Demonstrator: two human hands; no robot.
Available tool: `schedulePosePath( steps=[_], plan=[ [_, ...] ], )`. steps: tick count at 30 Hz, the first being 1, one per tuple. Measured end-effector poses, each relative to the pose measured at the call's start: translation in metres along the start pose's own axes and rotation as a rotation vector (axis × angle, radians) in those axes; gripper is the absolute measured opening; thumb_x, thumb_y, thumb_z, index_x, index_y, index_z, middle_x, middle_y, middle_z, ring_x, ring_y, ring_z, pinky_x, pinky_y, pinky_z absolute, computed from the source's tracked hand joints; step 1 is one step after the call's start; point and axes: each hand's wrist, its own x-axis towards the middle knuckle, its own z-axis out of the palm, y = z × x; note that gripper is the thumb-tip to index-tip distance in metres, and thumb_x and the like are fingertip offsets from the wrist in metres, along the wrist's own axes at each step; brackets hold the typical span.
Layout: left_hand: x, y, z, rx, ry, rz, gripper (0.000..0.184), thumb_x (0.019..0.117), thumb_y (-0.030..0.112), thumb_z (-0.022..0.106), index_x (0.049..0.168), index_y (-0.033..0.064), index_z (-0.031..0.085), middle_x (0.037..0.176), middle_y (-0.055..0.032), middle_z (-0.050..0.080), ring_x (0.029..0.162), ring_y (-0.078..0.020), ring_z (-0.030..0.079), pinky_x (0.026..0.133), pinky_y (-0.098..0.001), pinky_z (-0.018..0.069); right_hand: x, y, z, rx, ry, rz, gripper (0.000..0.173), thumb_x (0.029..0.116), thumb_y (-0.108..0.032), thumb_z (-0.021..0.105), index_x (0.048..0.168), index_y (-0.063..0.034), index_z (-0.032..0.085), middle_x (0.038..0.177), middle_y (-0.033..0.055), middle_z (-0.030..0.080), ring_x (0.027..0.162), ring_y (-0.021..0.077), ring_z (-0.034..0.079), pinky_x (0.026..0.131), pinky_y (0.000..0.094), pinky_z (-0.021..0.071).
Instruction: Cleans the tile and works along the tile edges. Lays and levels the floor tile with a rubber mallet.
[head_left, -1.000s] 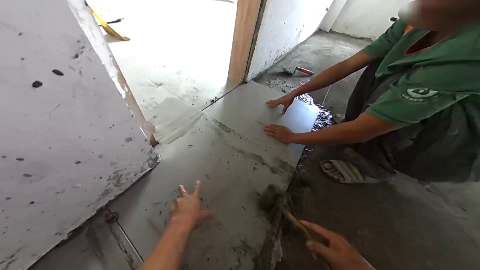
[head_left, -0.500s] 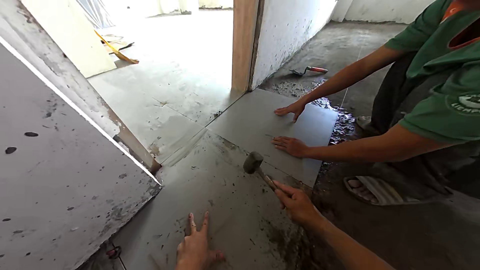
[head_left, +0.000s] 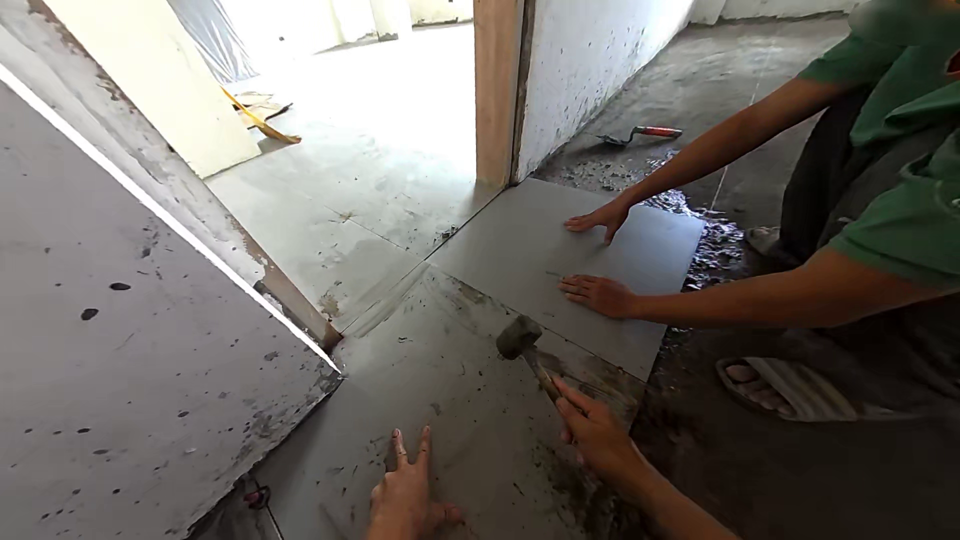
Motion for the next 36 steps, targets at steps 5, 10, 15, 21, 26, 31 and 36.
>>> schedulePosePath(
  steps=[5,10,15,21,26,31,36],
  plan=[
    [0.001,0.001,-0.002,-0.004,0.005,-0.003,0.13,0.0682,0.074,0.08,0.166,0.0398,0.002,0.173,-0.0163,-0.01,0.106,-0.0437,0.068,0.085,-0.0573,0.0569,-0.004,0.002,0.01,0.119,-0.08,0.05,0.05,0.1116,-0.031,0.041,0.16,-0.022,0.04,0.078,0.0085,0.063,0.044,0.0167,0.052,0.04,0.0325,0.0473],
    [0.0,-0.002,-0.001,-0.011,-0.007,-0.006,0.131,0.0676,0.074,0.081,0.166,0.0395,0.001,0.173,-0.0163,-0.011,0.105,-0.0427,0.068,0.084,-0.0563,0.0574,-0.025,0.019,0.019,0.058,-0.083,-0.01,0.049,0.1098,-0.027,0.044,0.159,-0.0196,0.043,0.078,0.0085,0.064,0.047,0.0174,0.054,0.043,0.034,0.0488],
    [-0.001,-0.002,0.001,-0.024,-0.019,0.016,0.13,0.0693,0.071,0.082,0.167,0.0371,0.003,0.173,-0.0154,-0.012,0.112,-0.0453,0.065,0.086,-0.0592,0.0563,-0.093,0.056,0.016,-0.064,-0.037,-0.129,0.052,0.1089,-0.019,0.042,0.159,-0.0062,0.038,0.09,0.0138,0.069,0.063,0.0192,0.062,0.059,0.0395,0.0561],
    [-0.001,-0.006,0.0,-0.017,-0.016,0.024,0.13,0.0695,0.072,0.081,0.167,0.0358,0.002,0.173,-0.0176,-0.008,0.115,-0.0467,0.064,0.088,-0.0593,0.0563,-0.13,0.099,-0.002,-0.052,0.073,-0.179,0.058,0.1114,-0.027,0.038,0.162,-0.0027,0.026,0.09,0.0123,0.066,0.058,0.015,0.058,0.051,0.035,0.0531],
    [0.0,-0.007,-0.003,-0.009,-0.016,0.027,0.13,0.071,0.071,0.081,0.167,0.0353,0.001,0.173,-0.0182,-0.004,0.116,-0.0465,0.063,0.088,-0.059,0.0561,-0.129,0.092,-0.01,0.003,0.097,-0.103,0.057,0.1112,-0.027,0.039,0.162,-0.0058,0.028,0.085,0.0083,0.064,0.053,0.0143,0.056,0.046,0.0338,0.0517],
    [0.001,-0.006,-0.007,-0.013,-0.029,0.039,0.129,0.0716,0.072,0.08,0.167,0.0326,0.003,0.173,-0.02,-0.002,0.117,-0.0479,0.063,0.089,-0.0614,0.055,-0.124,0.087,-0.013,0.004,0.111,-0.07,0.056,0.1107,-0.026,0.039,0.162,-0.0064,0.029,0.084,0.0081,0.064,0.053,0.0143,0.057,0.045,0.0334,0.0515],
    [-0.002,-0.007,-0.004,0.012,-0.031,0.031,0.129,0.0719,0.074,0.079,0.167,0.0336,0.001,0.173,-0.0164,-0.007,0.116,-0.0453,0.064,0.088,-0.0588,0.0562,-0.123,0.086,-0.017,-0.012,0.119,-0.037,0.055,0.1103,-0.024,0.041,0.162,-0.007,0.032,0.081,0.0083,0.065,0.053,0.0153,0.058,0.046,0.0342,0.0521]
  ],
)
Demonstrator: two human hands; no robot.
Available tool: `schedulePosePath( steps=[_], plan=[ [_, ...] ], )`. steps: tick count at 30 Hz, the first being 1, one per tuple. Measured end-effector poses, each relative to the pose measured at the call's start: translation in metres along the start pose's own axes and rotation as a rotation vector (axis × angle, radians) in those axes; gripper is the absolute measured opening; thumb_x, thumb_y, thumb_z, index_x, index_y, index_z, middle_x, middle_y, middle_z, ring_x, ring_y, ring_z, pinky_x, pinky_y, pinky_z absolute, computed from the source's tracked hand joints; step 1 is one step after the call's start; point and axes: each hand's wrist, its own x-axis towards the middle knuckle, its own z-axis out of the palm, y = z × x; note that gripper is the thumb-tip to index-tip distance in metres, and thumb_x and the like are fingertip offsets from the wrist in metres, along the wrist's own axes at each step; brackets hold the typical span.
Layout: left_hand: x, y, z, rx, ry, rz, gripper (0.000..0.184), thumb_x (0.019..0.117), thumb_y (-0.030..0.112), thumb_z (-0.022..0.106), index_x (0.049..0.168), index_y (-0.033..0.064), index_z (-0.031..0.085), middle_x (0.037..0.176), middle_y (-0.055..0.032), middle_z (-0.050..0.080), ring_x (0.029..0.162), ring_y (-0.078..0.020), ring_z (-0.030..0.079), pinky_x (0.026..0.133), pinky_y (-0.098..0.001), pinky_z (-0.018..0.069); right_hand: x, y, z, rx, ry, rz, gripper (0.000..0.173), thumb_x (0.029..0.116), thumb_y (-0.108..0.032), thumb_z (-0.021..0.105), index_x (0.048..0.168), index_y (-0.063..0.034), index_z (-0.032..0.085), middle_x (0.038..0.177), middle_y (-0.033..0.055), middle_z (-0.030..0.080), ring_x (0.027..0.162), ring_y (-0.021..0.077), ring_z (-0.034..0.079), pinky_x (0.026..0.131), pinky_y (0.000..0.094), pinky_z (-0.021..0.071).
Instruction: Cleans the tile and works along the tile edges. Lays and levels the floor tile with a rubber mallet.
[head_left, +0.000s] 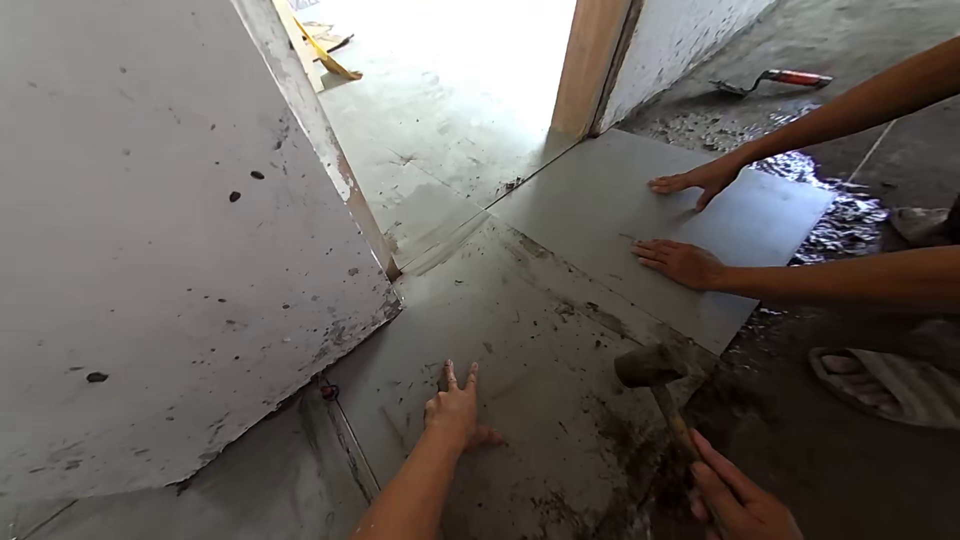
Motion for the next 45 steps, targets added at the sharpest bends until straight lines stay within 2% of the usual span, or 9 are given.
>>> schedulePosePath(
  steps=[6,13,18,21,25,34,38,42,45],
  plan=[
    [-0.001,0.0,0.002,-0.002,0.017,-0.005,0.129,0.0714,0.073,0.079,0.167,0.0353,0.0,0.173,-0.0144,-0.013,0.112,-0.0434,0.066,0.087,-0.0566,0.0566,0.009,0.001,0.006,0.068,0.083,-0.051,0.054,0.1106,-0.022,0.041,0.161,-0.0039,0.032,0.078,0.0075,0.064,0.051,0.0144,0.057,0.046,0.0332,0.0522],
    [0.0,-0.002,0.006,-0.004,0.017,-0.006,0.13,0.071,0.076,0.077,0.167,0.0346,-0.001,0.173,-0.013,-0.013,0.11,-0.0415,0.067,0.085,-0.0556,0.0571,0.039,-0.029,0.012,0.179,0.141,0.018,0.054,0.1112,-0.025,0.039,0.164,-0.0146,0.031,0.069,0.0058,0.059,0.042,0.0162,0.051,0.037,0.0336,0.0478],
    [-0.001,-0.006,0.004,-0.039,0.021,-0.011,0.128,0.0727,0.07,0.08,0.167,0.0348,0.002,0.173,-0.014,-0.012,0.113,-0.0436,0.065,0.086,-0.0569,0.0569,0.053,-0.037,0.015,0.119,-0.042,0.097,0.053,0.1108,-0.026,0.042,0.162,-0.0149,0.035,0.079,0.0085,0.064,0.047,0.0164,0.055,0.041,0.0329,0.0492],
    [0.001,-0.008,0.006,-0.06,0.022,-0.005,0.129,0.0716,0.071,0.081,0.167,0.0335,0.002,0.173,-0.0159,-0.01,0.115,-0.045,0.064,0.087,-0.0582,0.0567,0.043,-0.042,0.021,0.221,-0.017,0.002,0.055,0.109,-0.018,0.042,0.162,-0.0095,0.03,0.079,0.0053,0.064,0.047,0.013,0.057,0.04,0.0297,0.0504],
    [0.0,-0.008,0.004,-0.06,0.011,0.002,0.129,0.0726,0.07,0.081,0.167,0.031,0.001,0.173,-0.0183,-0.009,0.117,-0.0465,0.063,0.088,-0.0587,0.0564,0.042,-0.041,0.024,0.138,-0.001,-0.041,0.06,0.1105,-0.022,0.039,0.165,-0.009,0.017,0.08,0.0037,0.061,0.05,0.0124,0.056,0.043,0.0313,0.0523],
    [-0.005,-0.005,0.004,-0.074,0.017,0.011,0.131,0.0726,0.07,0.08,0.167,0.0291,-0.001,0.172,-0.0185,-0.011,0.118,-0.046,0.063,0.088,-0.0572,0.0567,0.047,-0.042,0.012,-0.019,-0.135,0.042,0.056,0.1091,-0.025,0.046,0.162,-0.0135,0.033,0.083,0.0081,0.063,0.051,0.0151,0.054,0.044,0.033,0.0485],
    [-0.005,-0.007,0.001,-0.002,0.005,0.032,0.128,0.0731,0.071,0.08,0.167,0.0283,0.003,0.172,-0.0223,0.001,0.118,-0.0472,0.062,0.089,-0.0592,0.0556,0.022,-0.047,0.014,0.142,-0.07,0.06,0.059,0.1071,-0.019,0.048,0.163,-0.0141,0.031,0.077,0.0064,0.062,0.045,0.0143,0.053,0.038,0.03,0.0474],
    [-0.008,-0.023,-0.01,0.104,0.07,0.082,0.109,0.081,0.068,0.074,0.166,0.0283,0.019,0.169,-0.0213,0.02,0.117,-0.047,0.063,0.09,-0.0615,0.0542,-0.004,-0.032,0.01,0.178,-0.081,0.106,0.067,0.103,-0.017,0.058,0.163,-0.0122,0.028,0.078,0.0049,0.062,0.048,0.0133,0.054,0.041,0.0297,0.0486],
    [-0.013,-0.048,-0.012,0.093,0.094,0.034,0.104,0.0842,0.074,0.066,0.165,0.0225,0.025,0.17,-0.0197,0.019,0.119,-0.0462,0.063,0.091,-0.0617,0.0541,-0.023,-0.024,0.005,0.124,-0.09,0.15,0.071,0.1004,-0.016,0.063,0.163,-0.0117,0.03,0.079,0.0061,0.063,0.049,0.0136,0.054,0.042,0.0302,0.0485]
  ],
)
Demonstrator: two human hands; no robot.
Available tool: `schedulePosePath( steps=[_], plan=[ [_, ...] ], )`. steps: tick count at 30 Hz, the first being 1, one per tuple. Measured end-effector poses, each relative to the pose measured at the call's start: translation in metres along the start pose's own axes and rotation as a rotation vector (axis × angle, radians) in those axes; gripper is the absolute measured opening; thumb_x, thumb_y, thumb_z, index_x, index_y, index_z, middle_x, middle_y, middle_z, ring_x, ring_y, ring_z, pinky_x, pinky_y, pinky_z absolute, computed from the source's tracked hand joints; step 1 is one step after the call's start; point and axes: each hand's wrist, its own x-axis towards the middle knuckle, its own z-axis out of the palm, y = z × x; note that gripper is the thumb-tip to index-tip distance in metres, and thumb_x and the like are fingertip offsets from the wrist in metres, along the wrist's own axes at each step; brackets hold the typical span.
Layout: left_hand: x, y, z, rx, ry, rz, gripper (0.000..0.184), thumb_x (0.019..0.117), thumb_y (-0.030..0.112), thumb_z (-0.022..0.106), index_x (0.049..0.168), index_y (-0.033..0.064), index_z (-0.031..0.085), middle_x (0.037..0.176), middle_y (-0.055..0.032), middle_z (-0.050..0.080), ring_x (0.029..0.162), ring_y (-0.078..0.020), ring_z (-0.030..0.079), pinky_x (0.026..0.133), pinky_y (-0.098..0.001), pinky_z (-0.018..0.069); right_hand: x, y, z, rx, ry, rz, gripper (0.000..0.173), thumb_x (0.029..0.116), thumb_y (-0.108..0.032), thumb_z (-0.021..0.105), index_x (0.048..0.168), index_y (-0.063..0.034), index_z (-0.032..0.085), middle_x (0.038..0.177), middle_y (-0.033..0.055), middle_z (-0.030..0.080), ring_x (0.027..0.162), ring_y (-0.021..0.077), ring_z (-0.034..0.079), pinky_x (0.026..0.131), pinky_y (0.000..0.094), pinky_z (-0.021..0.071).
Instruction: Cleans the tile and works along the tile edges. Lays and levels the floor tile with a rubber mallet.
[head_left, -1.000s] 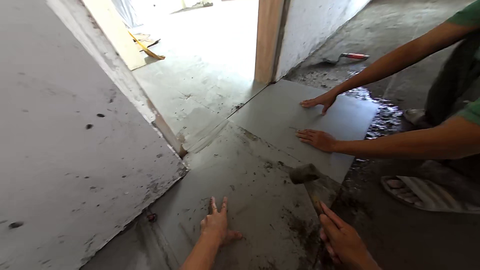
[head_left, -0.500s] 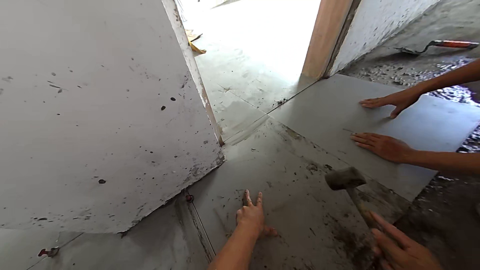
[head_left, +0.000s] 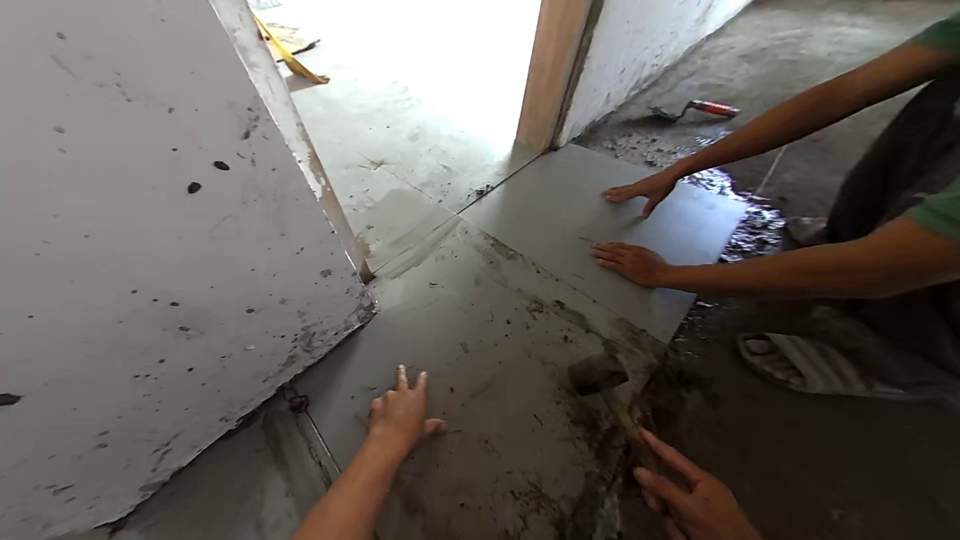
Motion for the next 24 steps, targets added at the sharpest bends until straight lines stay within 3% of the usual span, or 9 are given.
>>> schedulePosePath(
  steps=[2,7,14,18,21,24],
  plan=[
    [-0.006,-0.019,-0.002,-0.027,0.002,-0.065,0.103,0.0864,0.075,0.063,0.164,0.0168,0.029,0.17,-0.0199,0.019,0.121,-0.0451,0.062,0.092,-0.0601,0.0543,-0.011,-0.004,0.0,-0.035,-0.003,0.031,0.072,0.1003,-0.017,0.063,0.163,-0.0126,0.029,0.082,0.0072,0.063,0.05,0.0144,0.055,0.043,0.031,0.0494],
    [-0.018,-0.051,-0.009,-0.147,0.081,-0.151,0.096,0.0923,0.064,0.064,0.165,0.0162,0.024,0.17,-0.0211,0.019,0.118,-0.0437,0.064,0.091,-0.0554,0.0561,-0.025,-0.05,0.004,-0.206,0.002,0.022,0.073,0.0996,-0.021,0.066,0.163,-0.0144,0.03,0.088,0.0099,0.065,0.054,0.0162,0.057,0.048,0.0341,0.0514],
    [-0.024,-0.048,0.005,-0.21,0.044,0.02,0.103,0.088,0.058,0.072,0.167,0.0242,0.016,0.171,-0.0243,0.008,0.108,-0.0427,0.068,0.084,-0.051,0.0582,-0.052,-0.162,0.034,-0.547,0.003,-0.003,0.073,0.0972,-0.024,0.068,0.162,-0.0204,0.033,0.091,0.0137,0.065,0.054,0.0208,0.058,0.049,0.0385,0.0525],
    [-0.034,-0.058,-0.001,-0.275,0.04,0.09,0.098,0.0894,0.052,0.073,0.165,0.0161,0.023,0.17,-0.0227,0.015,0.111,-0.0415,0.068,0.084,-0.0494,0.0591,-0.082,-0.2,0.068,-0.864,-0.109,0.097,0.071,0.1005,-0.023,0.066,0.163,-0.0201,0.031,0.108,0.0232,0.065,0.071,0.0309,0.064,0.065,0.0504,0.0562],
    [-0.041,-0.071,-0.016,-0.326,0.088,0.135,0.08,0.0949,0.039,0.068,0.161,0.0097,0.033,0.167,-0.021,0.026,0.112,-0.0404,0.068,0.084,-0.0518,0.0592,-0.105,-0.205,0.084,-1.105,-0.259,0.19,0.066,0.1033,-0.024,0.064,0.162,-0.0208,0.033,0.107,0.0242,0.068,0.078,0.0356,0.068,0.074,0.0561,0.0572],
    [-0.045,-0.09,-0.012,-0.344,0.116,0.141,0.071,0.0973,0.032,0.067,0.155,0.0031,0.039,0.161,-0.0248,0.034,0.108,-0.0408,0.068,0.08,-0.0526,0.059,-0.13,-0.197,0.098,-1.221,-0.43,0.33,0.06,0.1037,-0.024,0.064,0.159,-0.0223,0.041,0.105,0.0222,0.069,0.077,0.0336,0.068,0.073,0.0548,0.0568]
  ],
)
